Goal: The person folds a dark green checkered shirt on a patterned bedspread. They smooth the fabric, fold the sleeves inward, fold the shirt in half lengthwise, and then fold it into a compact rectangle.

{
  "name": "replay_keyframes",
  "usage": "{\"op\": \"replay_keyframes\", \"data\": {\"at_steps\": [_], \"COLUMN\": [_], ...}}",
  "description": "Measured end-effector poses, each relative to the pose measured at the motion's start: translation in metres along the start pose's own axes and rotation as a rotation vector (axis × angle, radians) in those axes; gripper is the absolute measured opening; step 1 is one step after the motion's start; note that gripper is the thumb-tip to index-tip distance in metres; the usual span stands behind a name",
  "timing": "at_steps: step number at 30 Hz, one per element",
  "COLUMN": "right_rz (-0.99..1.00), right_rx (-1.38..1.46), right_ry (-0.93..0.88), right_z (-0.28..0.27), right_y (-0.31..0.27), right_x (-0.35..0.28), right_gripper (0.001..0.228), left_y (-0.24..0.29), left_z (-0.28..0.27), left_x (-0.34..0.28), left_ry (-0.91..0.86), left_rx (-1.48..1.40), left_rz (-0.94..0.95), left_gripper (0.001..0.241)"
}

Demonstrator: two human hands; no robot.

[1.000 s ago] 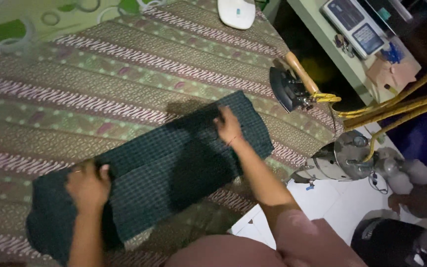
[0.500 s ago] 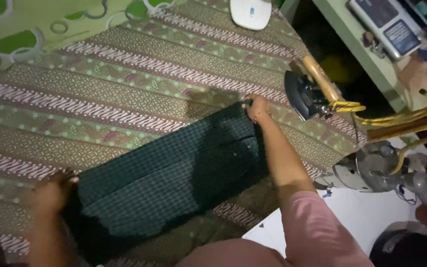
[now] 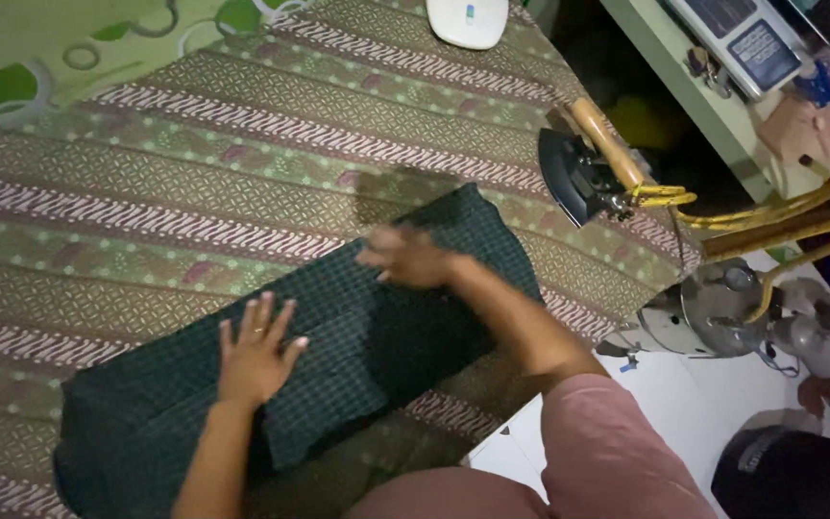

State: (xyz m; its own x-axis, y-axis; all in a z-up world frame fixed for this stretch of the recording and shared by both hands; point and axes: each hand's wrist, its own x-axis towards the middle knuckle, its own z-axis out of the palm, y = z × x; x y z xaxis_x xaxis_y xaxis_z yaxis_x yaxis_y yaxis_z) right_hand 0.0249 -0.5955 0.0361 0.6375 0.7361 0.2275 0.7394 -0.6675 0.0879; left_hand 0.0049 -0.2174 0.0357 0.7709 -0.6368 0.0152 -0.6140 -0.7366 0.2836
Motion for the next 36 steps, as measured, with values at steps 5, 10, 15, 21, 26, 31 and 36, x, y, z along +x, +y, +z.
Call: {"op": "replay_keyframes", "data": {"at_steps": [5, 10, 15, 21, 26, 31, 36], "right_rz": [1.138, 1.118, 0.893, 1.448, 1.063, 1.009, 1.254], "right_rx": [0.306, 0.114, 0.165, 0.118, 0.231, 0.219, 0.020], "right_ry": [-0.483, -0.437, -0.477, -0.261, 0.360, -0.011, -0.112], "right_z": [0.020, 0.035, 0.031, 0.061, -0.041, -0.026, 0.010], "right_y": [0.074, 0.053, 0.033, 0.054, -0.058, -0.097, -0.056], "right_x": [-0.129, -0.104, -0.105, -0.200, -0.138, -0.129, -0.149], "right_gripper": [0.077, 0.081, 0.083, 0.075, 0.051, 0.065, 0.066], "left_y": [-0.014, 0.031, 0.032, 0.054, 0.093, 0.090, 0.084], "left_z": [-0.013, 0.006, 0.019, 0.002, 0.008, 0.034, 0.038], "left_x": [-0.006, 0.005, 0.001, -0.028, -0.064, -0.070, -0.068], "left_ry": [-0.426, -0.196, 0.000, 0.171, 0.292, 0.280, 0.172], "left_rx": [0.112, 0.157, 0.066, 0.102, 0.093, 0.118, 0.068], "left_rz": [-0.349, -0.357, -0.279, -0.290, -0.201, -0.182, -0.249], "left_gripper": [0.071, 0.073, 0.068, 0.057, 0.061, 0.070, 0.072]}}
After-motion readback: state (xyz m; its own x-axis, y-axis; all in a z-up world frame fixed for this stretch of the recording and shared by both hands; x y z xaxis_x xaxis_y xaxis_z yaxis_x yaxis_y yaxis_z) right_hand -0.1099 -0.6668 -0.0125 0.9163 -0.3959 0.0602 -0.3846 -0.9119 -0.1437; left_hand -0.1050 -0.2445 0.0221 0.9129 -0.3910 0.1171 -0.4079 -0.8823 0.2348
